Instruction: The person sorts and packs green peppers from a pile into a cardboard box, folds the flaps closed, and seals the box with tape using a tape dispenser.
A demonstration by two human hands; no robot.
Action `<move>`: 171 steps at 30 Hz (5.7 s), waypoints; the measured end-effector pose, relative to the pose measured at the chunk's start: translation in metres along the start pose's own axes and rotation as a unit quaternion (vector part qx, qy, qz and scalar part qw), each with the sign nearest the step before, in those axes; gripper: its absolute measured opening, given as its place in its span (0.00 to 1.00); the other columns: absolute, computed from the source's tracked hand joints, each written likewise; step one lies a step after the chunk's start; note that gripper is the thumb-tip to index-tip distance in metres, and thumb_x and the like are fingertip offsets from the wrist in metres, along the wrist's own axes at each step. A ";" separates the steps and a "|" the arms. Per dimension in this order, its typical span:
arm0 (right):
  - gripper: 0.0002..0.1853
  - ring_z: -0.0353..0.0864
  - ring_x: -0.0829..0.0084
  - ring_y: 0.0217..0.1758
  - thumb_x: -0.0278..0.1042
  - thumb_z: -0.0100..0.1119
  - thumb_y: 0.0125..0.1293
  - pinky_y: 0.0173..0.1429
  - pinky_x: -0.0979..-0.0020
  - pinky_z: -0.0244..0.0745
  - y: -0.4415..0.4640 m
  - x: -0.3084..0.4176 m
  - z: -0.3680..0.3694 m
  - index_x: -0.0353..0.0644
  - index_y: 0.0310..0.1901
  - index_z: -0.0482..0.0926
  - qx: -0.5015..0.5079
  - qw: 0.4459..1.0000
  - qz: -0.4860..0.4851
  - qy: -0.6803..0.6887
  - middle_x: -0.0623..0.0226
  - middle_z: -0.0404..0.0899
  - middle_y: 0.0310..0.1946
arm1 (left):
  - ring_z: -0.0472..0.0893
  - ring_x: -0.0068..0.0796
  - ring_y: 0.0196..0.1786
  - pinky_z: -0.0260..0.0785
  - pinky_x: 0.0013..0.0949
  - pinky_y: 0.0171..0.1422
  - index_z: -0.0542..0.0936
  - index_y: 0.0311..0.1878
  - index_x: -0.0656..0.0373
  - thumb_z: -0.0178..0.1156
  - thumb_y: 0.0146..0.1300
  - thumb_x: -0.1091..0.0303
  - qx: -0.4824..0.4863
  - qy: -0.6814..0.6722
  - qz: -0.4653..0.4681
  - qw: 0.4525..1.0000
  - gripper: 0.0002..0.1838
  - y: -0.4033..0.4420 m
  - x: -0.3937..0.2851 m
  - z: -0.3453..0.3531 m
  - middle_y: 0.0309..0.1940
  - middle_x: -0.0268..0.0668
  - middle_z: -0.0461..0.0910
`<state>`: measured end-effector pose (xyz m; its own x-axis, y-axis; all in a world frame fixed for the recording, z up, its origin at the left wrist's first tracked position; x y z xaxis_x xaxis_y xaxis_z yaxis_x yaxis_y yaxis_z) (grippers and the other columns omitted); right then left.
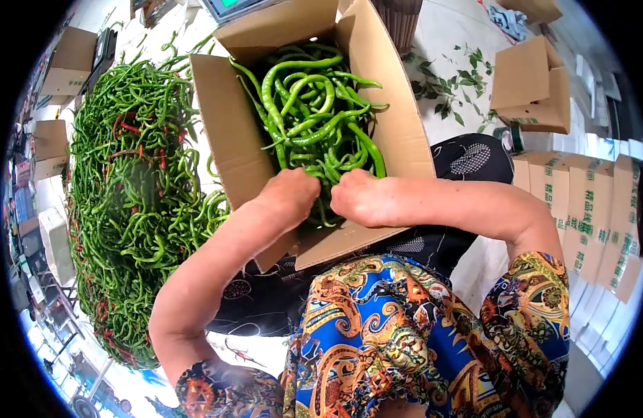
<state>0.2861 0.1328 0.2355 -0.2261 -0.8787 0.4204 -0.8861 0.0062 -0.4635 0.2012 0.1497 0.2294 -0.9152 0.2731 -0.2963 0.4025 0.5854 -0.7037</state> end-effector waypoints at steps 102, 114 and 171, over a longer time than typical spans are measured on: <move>0.19 0.80 0.47 0.37 0.46 0.63 0.58 0.43 0.51 0.74 -0.048 -0.042 -0.050 0.33 0.32 0.77 -0.121 0.965 0.079 0.220 0.49 0.78 0.27 | 0.52 0.55 0.77 0.49 0.56 0.75 0.61 0.73 0.56 0.50 0.69 0.40 -0.505 0.030 -0.089 0.858 0.38 0.052 0.054 -0.083 0.75 0.46 0.55; 0.28 0.73 0.51 0.51 0.49 0.70 0.50 0.54 0.54 0.70 -0.036 -0.025 -0.065 0.35 0.45 0.76 -0.282 0.959 -0.003 0.025 0.52 0.73 0.44 | 0.50 0.59 0.77 0.52 0.59 0.73 0.62 0.70 0.65 0.52 0.70 0.50 -0.418 -0.095 -0.153 0.891 0.34 0.062 0.038 -0.089 0.75 0.52 0.51; 0.13 0.72 0.64 0.46 0.38 0.57 0.51 0.54 0.60 0.64 -0.088 0.017 -0.013 0.39 0.30 0.86 -0.077 0.955 0.104 -0.268 0.66 0.77 0.30 | 0.49 0.52 0.77 0.42 0.64 0.73 0.81 0.57 0.38 0.56 0.66 0.42 -0.596 -0.048 -0.079 0.798 0.21 0.071 0.003 -0.065 0.75 0.34 0.57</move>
<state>0.3552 0.1236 0.2941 -0.2017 -0.9684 -0.1469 -0.9029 0.2419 -0.3554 0.2286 0.2418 0.2203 -0.9301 0.0985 -0.3538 -0.0381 0.9323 0.3597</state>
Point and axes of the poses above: each hand's wrist, its own y-axis towards the middle knuckle, its own z-axis out of the palm, x = y × z, the point moved 7 cm from there along y, towards the middle knuckle
